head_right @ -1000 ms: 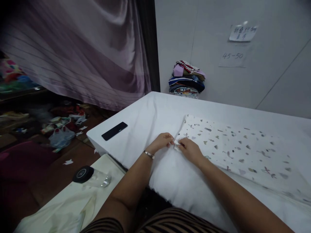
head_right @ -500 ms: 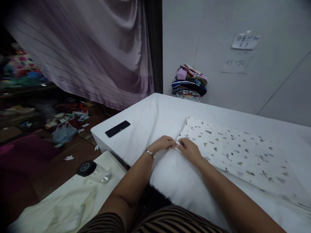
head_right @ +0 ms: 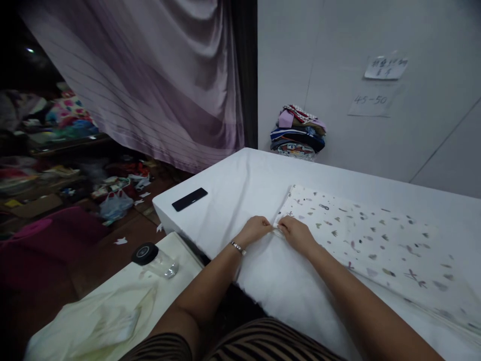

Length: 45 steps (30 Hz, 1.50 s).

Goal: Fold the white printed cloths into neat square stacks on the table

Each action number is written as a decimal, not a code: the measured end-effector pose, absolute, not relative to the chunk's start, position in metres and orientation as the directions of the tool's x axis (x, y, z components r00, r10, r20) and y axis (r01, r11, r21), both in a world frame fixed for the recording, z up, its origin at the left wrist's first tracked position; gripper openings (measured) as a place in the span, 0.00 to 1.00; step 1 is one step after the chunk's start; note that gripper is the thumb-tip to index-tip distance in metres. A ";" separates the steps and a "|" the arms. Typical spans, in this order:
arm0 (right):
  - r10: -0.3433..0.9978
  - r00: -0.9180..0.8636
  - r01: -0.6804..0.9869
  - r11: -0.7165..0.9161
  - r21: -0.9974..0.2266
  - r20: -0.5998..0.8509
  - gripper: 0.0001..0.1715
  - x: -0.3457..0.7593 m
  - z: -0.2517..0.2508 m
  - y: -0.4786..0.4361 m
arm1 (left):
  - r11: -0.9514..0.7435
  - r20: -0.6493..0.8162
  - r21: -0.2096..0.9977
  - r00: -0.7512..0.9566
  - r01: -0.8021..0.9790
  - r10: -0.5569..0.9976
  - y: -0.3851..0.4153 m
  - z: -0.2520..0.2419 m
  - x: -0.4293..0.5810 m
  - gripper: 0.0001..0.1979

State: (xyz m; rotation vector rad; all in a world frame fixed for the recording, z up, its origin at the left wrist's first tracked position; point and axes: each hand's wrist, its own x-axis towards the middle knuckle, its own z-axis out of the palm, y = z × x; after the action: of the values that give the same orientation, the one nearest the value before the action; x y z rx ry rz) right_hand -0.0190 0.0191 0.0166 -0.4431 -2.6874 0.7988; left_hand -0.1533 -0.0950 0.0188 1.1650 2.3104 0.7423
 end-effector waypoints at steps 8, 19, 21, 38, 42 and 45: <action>0.422 -0.867 0.116 0.690 -0.714 0.266 0.11 -0.020 0.007 0.023 | 0.546 -0.138 0.505 -0.562 0.669 0.816 -0.089 0.020 -0.139 0.13; 0.412 -0.868 0.056 0.635 -0.771 0.276 0.13 -0.017 0.003 0.020 | 0.572 -0.277 0.620 -0.532 0.537 0.800 -0.088 0.031 -0.149 0.09; 0.388 -0.880 0.048 0.645 -0.763 0.273 0.12 -0.016 0.003 0.019 | 0.552 -0.264 0.677 -0.538 0.488 0.800 -0.089 0.027 -0.151 0.07; 0.288 -0.935 0.091 0.759 -0.645 0.207 0.10 -0.014 0.016 0.011 | 0.343 -0.386 0.923 -0.454 -0.176 0.803 -0.091 0.013 -0.153 0.08; 0.258 -0.954 0.069 0.683 -0.727 0.151 0.11 -0.021 0.024 0.037 | 0.367 -0.321 0.930 -0.487 -0.001 0.812 -0.087 0.005 -0.151 0.10; 0.430 -0.890 0.195 0.661 -0.725 0.153 0.11 -0.039 0.030 0.080 | 0.380 -0.268 0.919 -0.540 0.106 0.798 -0.085 0.000 -0.147 0.09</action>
State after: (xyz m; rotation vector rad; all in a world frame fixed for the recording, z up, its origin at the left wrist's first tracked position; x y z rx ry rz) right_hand -0.0390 0.0804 0.0305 -0.4979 -2.5682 1.0673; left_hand -0.1473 -0.0852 0.0003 0.7792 1.9065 1.1963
